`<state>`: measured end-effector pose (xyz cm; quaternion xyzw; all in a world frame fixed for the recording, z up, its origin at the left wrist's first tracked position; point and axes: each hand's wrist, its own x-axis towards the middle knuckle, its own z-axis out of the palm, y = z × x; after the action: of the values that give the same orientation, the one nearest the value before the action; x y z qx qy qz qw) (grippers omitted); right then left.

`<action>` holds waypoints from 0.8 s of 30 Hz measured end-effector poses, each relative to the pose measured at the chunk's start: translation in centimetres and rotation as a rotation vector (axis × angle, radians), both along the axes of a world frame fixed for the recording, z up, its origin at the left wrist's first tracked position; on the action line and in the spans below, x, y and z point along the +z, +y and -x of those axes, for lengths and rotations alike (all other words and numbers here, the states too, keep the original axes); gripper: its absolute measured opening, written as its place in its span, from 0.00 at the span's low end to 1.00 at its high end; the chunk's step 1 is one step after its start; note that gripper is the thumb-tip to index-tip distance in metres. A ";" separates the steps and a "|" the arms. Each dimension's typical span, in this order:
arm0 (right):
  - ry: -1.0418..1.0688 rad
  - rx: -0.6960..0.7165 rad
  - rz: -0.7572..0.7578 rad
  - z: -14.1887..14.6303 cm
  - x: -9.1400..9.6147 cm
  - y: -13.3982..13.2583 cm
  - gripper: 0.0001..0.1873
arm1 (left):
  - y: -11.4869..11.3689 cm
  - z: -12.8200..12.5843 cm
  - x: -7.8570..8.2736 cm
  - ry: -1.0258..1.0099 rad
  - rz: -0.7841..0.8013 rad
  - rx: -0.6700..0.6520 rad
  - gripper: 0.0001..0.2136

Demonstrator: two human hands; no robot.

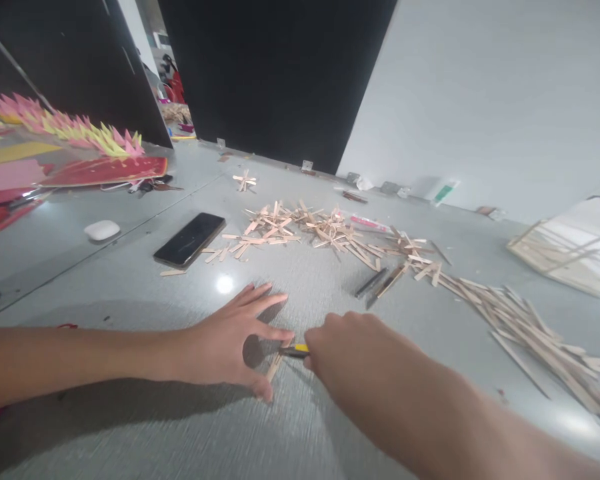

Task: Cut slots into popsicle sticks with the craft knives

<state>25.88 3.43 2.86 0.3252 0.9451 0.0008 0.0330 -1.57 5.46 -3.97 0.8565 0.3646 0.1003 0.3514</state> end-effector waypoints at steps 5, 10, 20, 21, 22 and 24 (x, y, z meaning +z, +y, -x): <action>0.032 -0.072 -0.002 -0.4 -1.9 -1.1 0.12 | 0.0 0.0 0.0 -0.009 0.009 0.001 0.43; -0.001 -0.078 -0.022 -1.0 -2.9 -1.3 0.10 | 0.0 0.0 -0.1 -0.019 0.027 0.006 0.42; -0.141 -0.035 -0.114 3.4 0.4 -3.0 0.12 | -0.1 0.0 0.4 -0.026 0.060 0.018 0.42; -0.155 -0.036 -0.127 4.0 0.5 -3.5 0.12 | -0.1 0.0 0.4 -0.025 0.063 0.020 0.41; -0.164 -0.039 -0.132 4.4 0.5 -3.8 0.13 | -0.1 0.0 0.3 -0.023 0.062 0.022 0.41; -0.171 -0.027 -0.125 4.5 0.7 -3.7 0.13 | -0.1 0.0 0.3 -0.016 0.055 0.023 0.40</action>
<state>21.39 -0.24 3.61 0.3380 0.9325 0.0872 0.0930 -1.55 5.41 -3.70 0.8414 0.3741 0.1010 0.3767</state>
